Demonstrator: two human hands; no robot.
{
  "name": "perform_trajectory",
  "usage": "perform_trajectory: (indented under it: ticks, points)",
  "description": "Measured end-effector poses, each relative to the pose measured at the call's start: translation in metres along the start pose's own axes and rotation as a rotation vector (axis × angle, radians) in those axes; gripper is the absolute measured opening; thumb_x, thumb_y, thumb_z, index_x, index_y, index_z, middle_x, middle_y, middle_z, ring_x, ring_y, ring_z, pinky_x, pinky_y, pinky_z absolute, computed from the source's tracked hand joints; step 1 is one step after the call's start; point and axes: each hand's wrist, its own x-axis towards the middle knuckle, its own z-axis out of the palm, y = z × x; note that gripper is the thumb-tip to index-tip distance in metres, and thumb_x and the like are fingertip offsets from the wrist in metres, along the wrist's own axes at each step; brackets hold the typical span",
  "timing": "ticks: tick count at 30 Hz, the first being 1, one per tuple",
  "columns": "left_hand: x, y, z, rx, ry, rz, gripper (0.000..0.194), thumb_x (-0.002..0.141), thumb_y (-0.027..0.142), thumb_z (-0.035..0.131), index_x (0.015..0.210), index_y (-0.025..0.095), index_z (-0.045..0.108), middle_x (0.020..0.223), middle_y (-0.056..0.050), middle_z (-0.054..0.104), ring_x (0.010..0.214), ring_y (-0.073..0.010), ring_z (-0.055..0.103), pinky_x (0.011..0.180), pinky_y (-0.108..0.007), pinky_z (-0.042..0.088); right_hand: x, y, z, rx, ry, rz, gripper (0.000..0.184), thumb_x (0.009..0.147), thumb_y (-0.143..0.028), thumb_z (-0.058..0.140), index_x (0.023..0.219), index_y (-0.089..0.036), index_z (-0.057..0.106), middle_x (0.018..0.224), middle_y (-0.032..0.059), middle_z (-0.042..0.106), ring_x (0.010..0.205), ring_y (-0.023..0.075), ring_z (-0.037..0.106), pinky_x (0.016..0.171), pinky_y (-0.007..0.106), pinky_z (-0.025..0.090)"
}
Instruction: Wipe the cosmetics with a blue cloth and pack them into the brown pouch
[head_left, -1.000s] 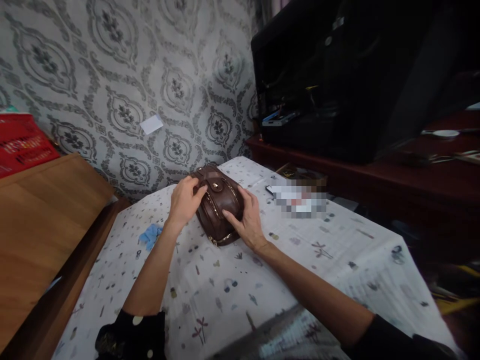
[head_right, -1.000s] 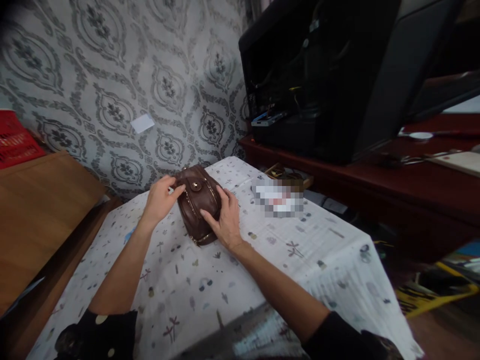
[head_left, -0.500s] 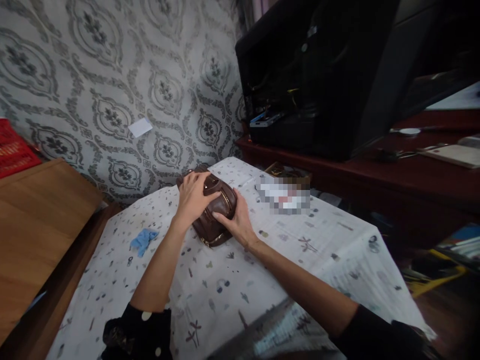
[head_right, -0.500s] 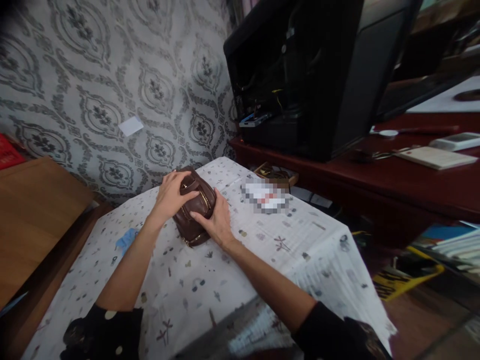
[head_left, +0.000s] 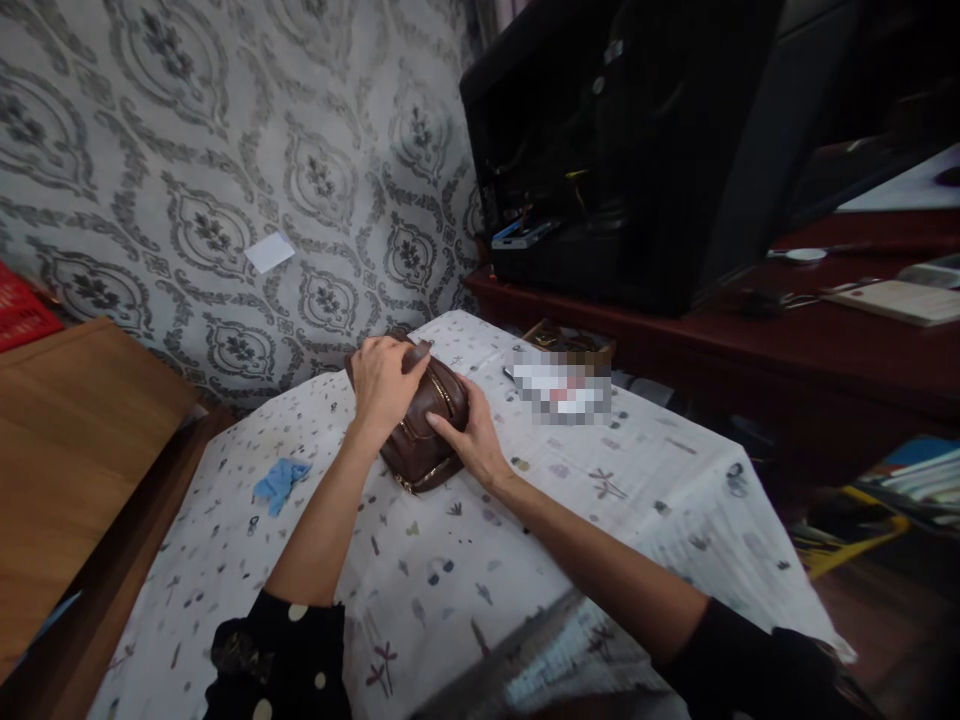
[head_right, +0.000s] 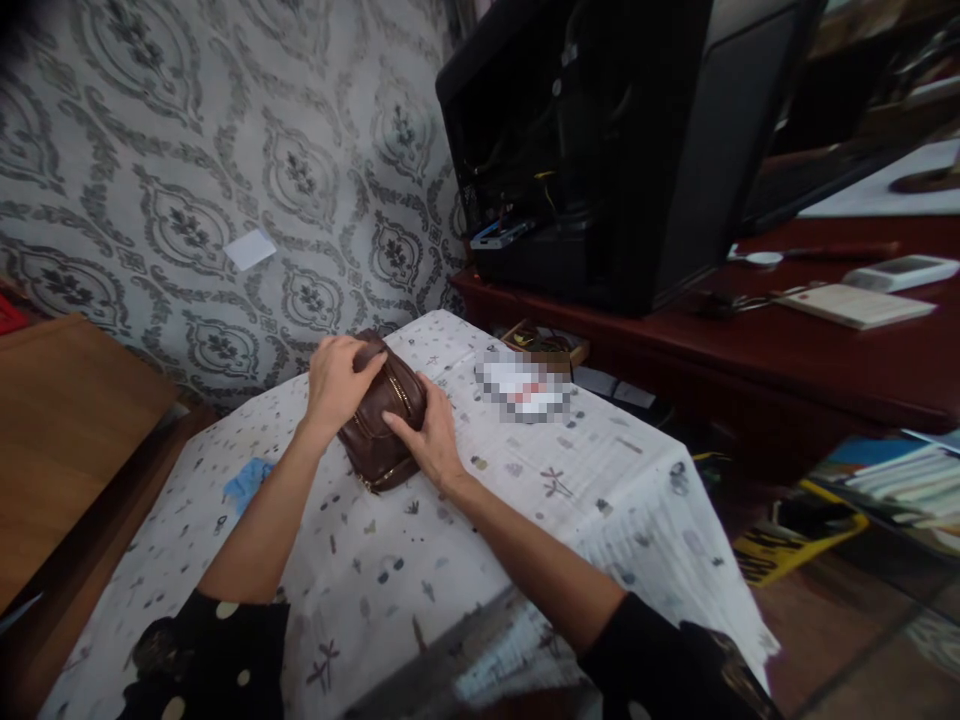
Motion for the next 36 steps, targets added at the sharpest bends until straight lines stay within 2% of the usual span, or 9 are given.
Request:
perform_trajectory:
  ticks: [4,9,13,18,22,25,28,32,36]
  points:
    - [0.009,0.003,0.004,-0.044,0.051,-0.075,0.021,0.093,0.032,0.06,0.078,0.019,0.068,0.091,-0.01,0.07,0.103,-0.0296,0.061,0.095,-0.043,0.046,0.002,0.002,0.0,0.011,0.008,0.008,0.085,0.08,-0.07,0.068,0.145,-0.023,0.042,0.145,0.0145,0.05,0.137,0.033,0.046,0.119,0.056,0.034]
    - [0.01,0.004,0.008,-0.19,0.074,-0.074,0.02,0.088,0.027,0.063,0.07,0.021,0.061,0.08,-0.004,0.066,0.089,-0.0232,0.063,0.087,-0.036,0.049,0.005,0.003,0.0,0.02,-0.004,-0.009,0.084,0.079,-0.07,0.069,0.143,-0.023,0.042,0.142,0.0141,0.051,0.134,0.0328,0.047,0.118,0.056,0.036]
    - [0.005,0.003,0.007,-0.313,0.038,-0.024,0.021,0.088,0.027,0.062,0.068,0.02,0.059,0.079,-0.003,0.065,0.08,-0.0193,0.061,0.081,-0.032,0.047,0.005,0.004,0.001,0.014,-0.007,0.003,0.086,0.079,-0.071,0.068,0.144,-0.021,0.041,0.144,0.0151,0.049,0.135,0.033,0.046,0.119,0.055,0.034]
    - [0.008,-0.003,0.009,-0.46,-0.02,-0.161,0.023,0.085,0.031,0.066,0.067,0.019,0.058,0.068,0.0,0.06,0.066,-0.0159,0.056,0.066,-0.028,0.043,0.006,0.005,-0.001,0.037,-0.038,0.024,0.09,0.078,-0.07,0.07,0.146,-0.02,0.039,0.145,0.0157,0.048,0.137,0.0331,0.045,0.12,0.054,0.034]
    - [0.01,-0.013,0.001,-0.407,-0.067,-0.117,0.026,0.088,0.035,0.064,0.07,0.017,0.064,0.068,-0.001,0.061,0.067,-0.0171,0.057,0.067,-0.029,0.044,0.006,0.006,-0.002,0.039,-0.061,0.023,0.089,0.079,-0.071,0.068,0.147,-0.023,0.038,0.147,0.0145,0.046,0.139,0.0329,0.043,0.121,0.056,0.032]
    - [0.004,-0.027,-0.012,-0.319,-0.091,-0.008,0.018,0.086,0.035,0.067,0.083,0.018,0.072,0.083,-0.003,0.067,0.081,-0.02,0.062,0.079,-0.032,0.047,0.005,0.006,-0.001,0.024,-0.067,0.014,0.09,0.079,-0.072,0.067,0.149,-0.023,0.036,0.148,0.0148,0.044,0.14,0.0331,0.042,0.121,0.056,0.032]
    - [-0.007,-0.042,-0.025,-0.276,-0.111,0.017,0.02,0.081,0.034,0.073,0.097,0.022,0.074,0.096,-0.003,0.069,0.091,-0.0212,0.063,0.087,-0.034,0.047,0.005,0.007,-0.001,0.016,-0.053,0.007,0.096,0.074,-0.072,0.072,0.148,-0.022,0.036,0.147,0.0158,0.045,0.139,0.0351,0.042,0.12,0.058,0.031]
    - [-0.02,-0.054,-0.03,-0.23,-0.103,-0.048,0.009,0.082,0.03,0.07,0.082,0.021,0.07,0.086,-0.002,0.069,0.083,-0.0195,0.063,0.076,-0.031,0.047,0.005,0.007,-0.001,0.015,-0.048,-0.005,0.097,0.072,-0.07,0.075,0.148,-0.024,0.037,0.147,0.0148,0.046,0.138,0.0354,0.043,0.12,0.058,0.032]
    - [-0.023,-0.053,-0.026,-0.206,-0.065,-0.133,0.015,0.087,0.03,0.064,0.076,0.019,0.067,0.079,-0.003,0.07,0.073,-0.0189,0.061,0.069,-0.031,0.045,0.005,0.008,0.0,0.011,-0.05,-0.004,0.097,0.072,-0.069,0.075,0.147,-0.024,0.036,0.148,0.015,0.044,0.14,0.0349,0.041,0.121,0.058,0.03]
